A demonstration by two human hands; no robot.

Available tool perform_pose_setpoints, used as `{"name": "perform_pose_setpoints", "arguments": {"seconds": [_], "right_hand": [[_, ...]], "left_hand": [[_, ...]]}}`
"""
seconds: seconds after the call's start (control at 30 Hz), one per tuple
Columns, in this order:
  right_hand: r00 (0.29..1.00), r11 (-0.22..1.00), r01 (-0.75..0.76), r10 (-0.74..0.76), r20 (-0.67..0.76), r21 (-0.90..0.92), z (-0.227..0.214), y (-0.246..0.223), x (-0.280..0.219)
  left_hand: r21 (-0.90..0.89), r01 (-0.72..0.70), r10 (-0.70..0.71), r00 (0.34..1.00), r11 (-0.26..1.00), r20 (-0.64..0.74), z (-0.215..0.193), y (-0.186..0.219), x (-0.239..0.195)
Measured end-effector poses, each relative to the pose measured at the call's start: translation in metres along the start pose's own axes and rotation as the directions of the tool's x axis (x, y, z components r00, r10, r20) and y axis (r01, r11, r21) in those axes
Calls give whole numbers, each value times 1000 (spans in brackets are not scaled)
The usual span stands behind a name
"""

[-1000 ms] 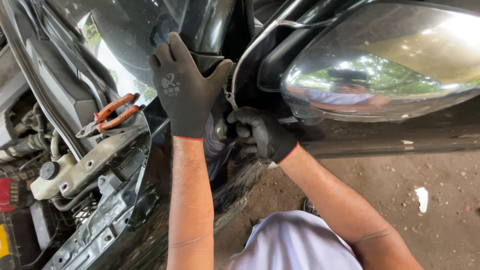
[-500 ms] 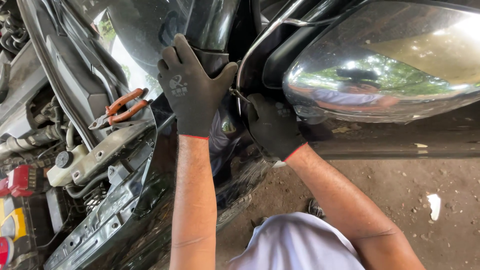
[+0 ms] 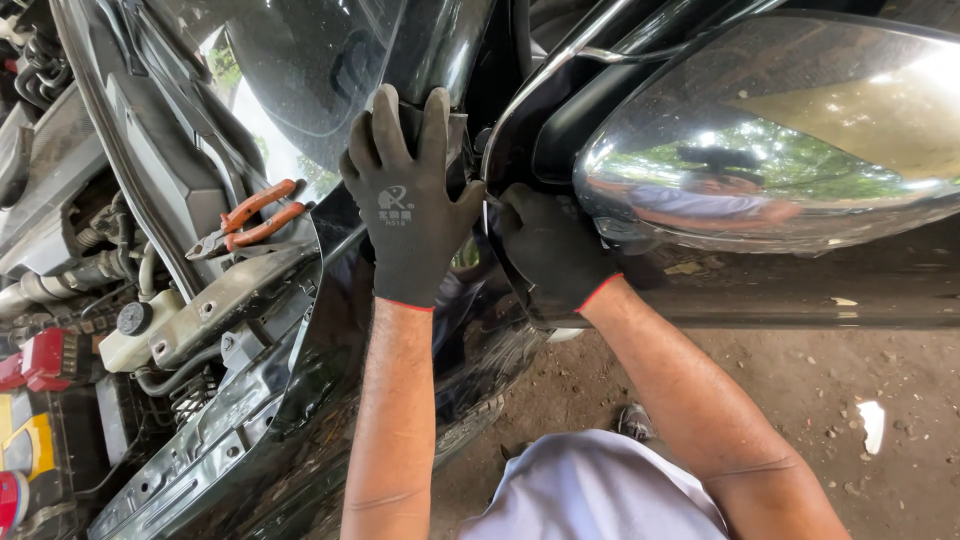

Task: The person uses a small metal pick tool to pry and release plastic retaining clips along the seam between the front fender and the door of a black car. The person works along the seam, releasing multiple clips one by one.

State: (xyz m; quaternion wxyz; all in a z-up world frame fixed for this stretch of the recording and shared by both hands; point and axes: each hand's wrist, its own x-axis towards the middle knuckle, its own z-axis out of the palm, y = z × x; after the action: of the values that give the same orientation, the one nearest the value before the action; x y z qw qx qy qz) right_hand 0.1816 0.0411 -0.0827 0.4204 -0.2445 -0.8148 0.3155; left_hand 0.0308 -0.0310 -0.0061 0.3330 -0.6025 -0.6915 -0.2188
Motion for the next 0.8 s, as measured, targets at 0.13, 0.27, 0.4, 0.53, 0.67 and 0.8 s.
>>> {"name": "perform_pose_setpoints", "arguments": {"seconds": [0.13,0.27,0.4,0.53,0.67,0.8], "right_hand": [[973,981,-194,189,135,26,16,33,2],[759,190,-613,411,505,767,37,36,-9],[672,-14,-667,421,609,745,19,-3,-16],[745,421,-659,478,465,623,9,-4,-27],[973,919,-122,35,229,376,-8,26,-50],[899,991,-36,-23,437,128,-45,16,-58]], "left_hand": [[20,-5,4,1000,1000,2,3,-4,2],[-72,-6,4,1000,997,-30,7,-10,1],[-194,14,-27,998,981,-63,1,-9,0],[-154,-30,6,988,988,-154,-13,4,-14],[-104,13,-15,1000,994,-17,-30,41,-61],[-188,87,-41,971,978,236,-37,68,-95]]}}
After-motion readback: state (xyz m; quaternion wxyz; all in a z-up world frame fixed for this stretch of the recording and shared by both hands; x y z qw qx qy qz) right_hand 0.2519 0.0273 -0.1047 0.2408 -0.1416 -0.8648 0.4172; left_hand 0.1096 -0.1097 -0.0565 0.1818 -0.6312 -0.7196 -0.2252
